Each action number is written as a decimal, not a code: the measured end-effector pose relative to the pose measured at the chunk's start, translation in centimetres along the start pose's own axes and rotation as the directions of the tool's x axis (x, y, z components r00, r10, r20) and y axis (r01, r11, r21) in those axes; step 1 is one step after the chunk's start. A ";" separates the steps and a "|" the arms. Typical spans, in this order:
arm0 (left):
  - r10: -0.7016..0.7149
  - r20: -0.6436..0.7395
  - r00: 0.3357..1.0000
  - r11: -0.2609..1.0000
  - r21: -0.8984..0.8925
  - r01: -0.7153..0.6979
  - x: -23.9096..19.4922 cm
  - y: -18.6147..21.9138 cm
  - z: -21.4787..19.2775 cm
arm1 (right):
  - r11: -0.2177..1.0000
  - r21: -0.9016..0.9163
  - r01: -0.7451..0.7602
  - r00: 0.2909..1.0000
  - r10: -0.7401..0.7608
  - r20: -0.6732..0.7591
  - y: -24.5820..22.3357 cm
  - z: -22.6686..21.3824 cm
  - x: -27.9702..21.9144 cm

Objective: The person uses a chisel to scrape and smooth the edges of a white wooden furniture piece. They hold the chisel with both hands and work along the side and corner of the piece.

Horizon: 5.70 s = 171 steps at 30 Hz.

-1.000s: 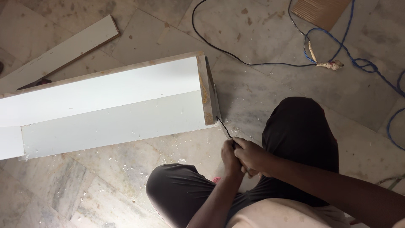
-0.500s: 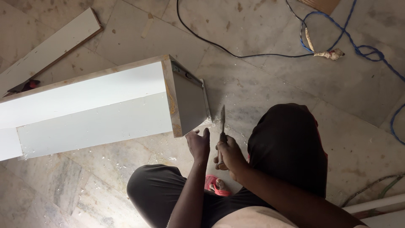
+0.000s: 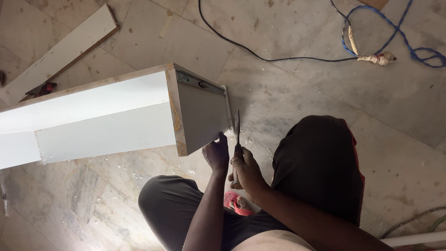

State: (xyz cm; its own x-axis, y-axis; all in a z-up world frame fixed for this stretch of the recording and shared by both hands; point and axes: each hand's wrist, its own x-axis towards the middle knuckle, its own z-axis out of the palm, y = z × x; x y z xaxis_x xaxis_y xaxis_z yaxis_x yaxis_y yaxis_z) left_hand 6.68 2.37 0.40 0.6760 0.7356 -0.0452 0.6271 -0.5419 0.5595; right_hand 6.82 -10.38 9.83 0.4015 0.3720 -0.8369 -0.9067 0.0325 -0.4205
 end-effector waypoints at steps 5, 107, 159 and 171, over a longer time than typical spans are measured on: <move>0.090 0.057 0.994 0.996 0.022 -0.091 0.0 -0.3 -0.6 | 0.999 -0.040 -0.030 1.000 0.030 0.004 -0.7 0.3 -0.1; -0.110 0.835 0.540 -0.021 -0.545 0.838 -8.3 4.9 -13.6 | 0.849 -0.508 -0.144 0.987 0.161 -0.010 -5.3 7.3 -13.4; -0.134 0.866 0.481 -0.140 -0.497 0.856 -7.9 4.5 -11.5 | 0.865 -0.493 -0.087 0.987 0.143 0.077 -5.0 5.6 -10.6; -0.175 0.845 0.505 -0.089 -0.525 0.847 -8.0 4.4 -11.9 | 0.834 -0.517 -0.193 0.979 0.202 -0.040 -5.2 6.5 -11.1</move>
State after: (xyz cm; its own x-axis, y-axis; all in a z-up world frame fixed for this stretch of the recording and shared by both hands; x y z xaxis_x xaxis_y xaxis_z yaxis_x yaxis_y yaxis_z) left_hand -0.56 -1.09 13.09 0.5590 0.1227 -0.8200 0.3131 0.8845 0.3458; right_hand 6.24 -8.68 23.56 0.2148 0.3332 -0.9181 -0.7666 -0.5249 -0.3699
